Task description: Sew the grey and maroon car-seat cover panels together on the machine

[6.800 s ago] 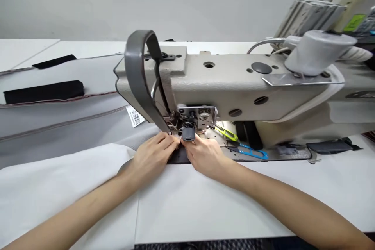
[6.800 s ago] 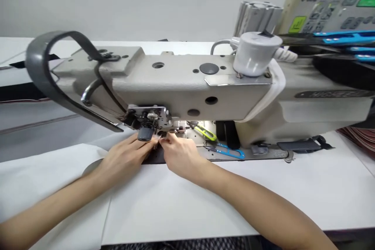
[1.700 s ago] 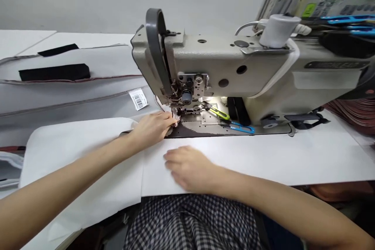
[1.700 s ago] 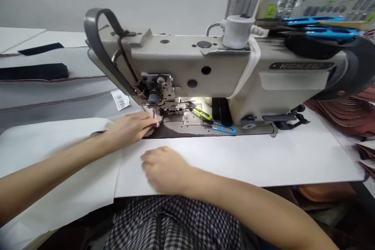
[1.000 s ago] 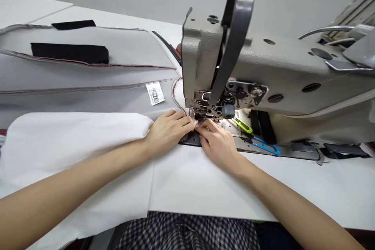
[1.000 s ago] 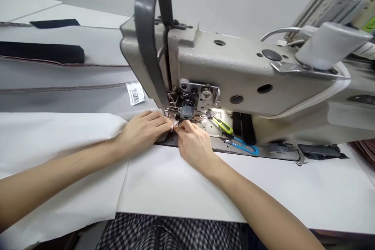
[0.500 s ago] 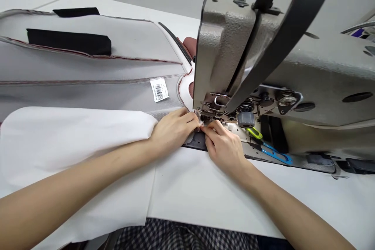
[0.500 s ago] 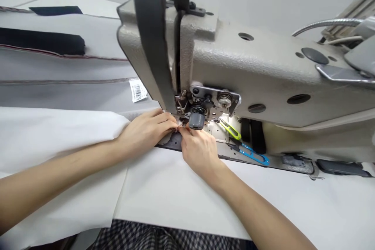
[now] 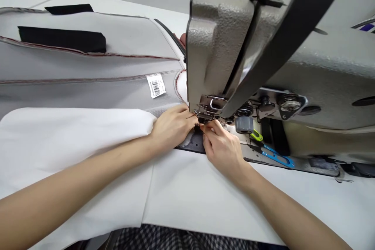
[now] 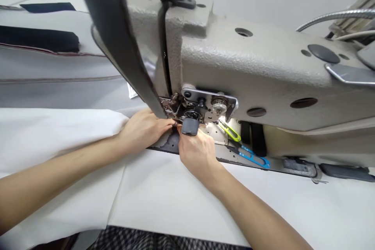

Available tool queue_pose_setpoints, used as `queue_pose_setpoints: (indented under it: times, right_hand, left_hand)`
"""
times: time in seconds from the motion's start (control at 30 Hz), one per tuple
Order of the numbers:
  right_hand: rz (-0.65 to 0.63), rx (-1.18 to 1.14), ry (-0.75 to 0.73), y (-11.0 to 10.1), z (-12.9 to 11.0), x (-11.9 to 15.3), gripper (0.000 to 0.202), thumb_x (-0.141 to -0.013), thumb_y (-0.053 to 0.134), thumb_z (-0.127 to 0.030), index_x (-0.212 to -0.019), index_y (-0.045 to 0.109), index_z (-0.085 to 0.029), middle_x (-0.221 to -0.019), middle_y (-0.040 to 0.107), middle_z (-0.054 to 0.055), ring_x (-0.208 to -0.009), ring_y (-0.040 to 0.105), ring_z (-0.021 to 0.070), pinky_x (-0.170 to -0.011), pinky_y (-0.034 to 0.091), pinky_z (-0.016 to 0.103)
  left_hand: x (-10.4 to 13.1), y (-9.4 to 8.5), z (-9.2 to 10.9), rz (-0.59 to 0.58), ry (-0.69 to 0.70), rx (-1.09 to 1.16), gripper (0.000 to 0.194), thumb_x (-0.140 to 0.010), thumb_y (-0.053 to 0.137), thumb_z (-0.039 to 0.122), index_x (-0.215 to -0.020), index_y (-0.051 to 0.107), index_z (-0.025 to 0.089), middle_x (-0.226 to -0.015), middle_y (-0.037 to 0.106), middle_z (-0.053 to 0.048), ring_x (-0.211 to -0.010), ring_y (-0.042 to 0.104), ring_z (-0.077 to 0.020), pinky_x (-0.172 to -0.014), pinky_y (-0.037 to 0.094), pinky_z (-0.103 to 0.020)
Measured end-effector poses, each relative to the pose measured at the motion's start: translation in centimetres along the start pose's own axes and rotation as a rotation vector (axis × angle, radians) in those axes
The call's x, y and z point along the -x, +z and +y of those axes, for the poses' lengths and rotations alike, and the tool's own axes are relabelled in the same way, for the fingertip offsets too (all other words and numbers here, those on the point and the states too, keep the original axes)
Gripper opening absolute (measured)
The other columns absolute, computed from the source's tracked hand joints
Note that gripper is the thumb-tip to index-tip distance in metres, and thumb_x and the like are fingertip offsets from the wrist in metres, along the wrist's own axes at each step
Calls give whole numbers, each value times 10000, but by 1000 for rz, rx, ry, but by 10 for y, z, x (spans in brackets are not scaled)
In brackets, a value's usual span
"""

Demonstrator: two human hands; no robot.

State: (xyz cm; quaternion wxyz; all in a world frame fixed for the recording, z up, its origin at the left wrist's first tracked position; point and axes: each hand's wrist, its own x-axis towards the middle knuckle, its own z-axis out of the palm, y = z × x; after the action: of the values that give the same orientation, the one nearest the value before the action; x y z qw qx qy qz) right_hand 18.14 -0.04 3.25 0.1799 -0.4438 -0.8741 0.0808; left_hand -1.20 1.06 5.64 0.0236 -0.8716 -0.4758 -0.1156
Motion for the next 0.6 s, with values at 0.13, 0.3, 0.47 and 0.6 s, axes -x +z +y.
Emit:
queue_pose_setpoints:
  times: [0.13,0.3,0.47,0.6]
  right_hand:
    - [39,-68,-39,1,2,2,297,-952,438,-114,-1057,707,-182,-1001,694,69,-825,664,157,-645,453,268]
    - [31,-70,-36,3,3,3,309,-940,461,-109,-1105,709,-193,-988,695,64,-833,665,158,-648,456,266]
    - [68,-96,-44,2,2,4,325,-944,453,-128,-1103,727,-200,-995,704,54,-841,663,156,-662,473,266]
    - [73,-95,-51,0,2,5,339,-941,445,-128,-1088,740,-206,-947,701,54,-805,658,159,-650,479,267]
  left_hand:
    - [-3,0,-2,-55,-58,34,283,-981,453,224,-927,730,200,-948,719,-54,-923,622,-199,-801,503,-308]
    - [-3,-1,-2,-67,-80,43,269,-963,469,222,-906,731,204,-931,724,-47,-912,634,-199,-766,500,-301]
    - [1,-3,0,-26,-47,79,297,-972,435,199,-889,720,201,-841,715,-33,-863,629,-194,-758,480,-302]
    - [6,-5,3,0,6,97,298,-986,419,198,-865,691,193,-887,712,-22,-833,607,-172,-747,471,-294]
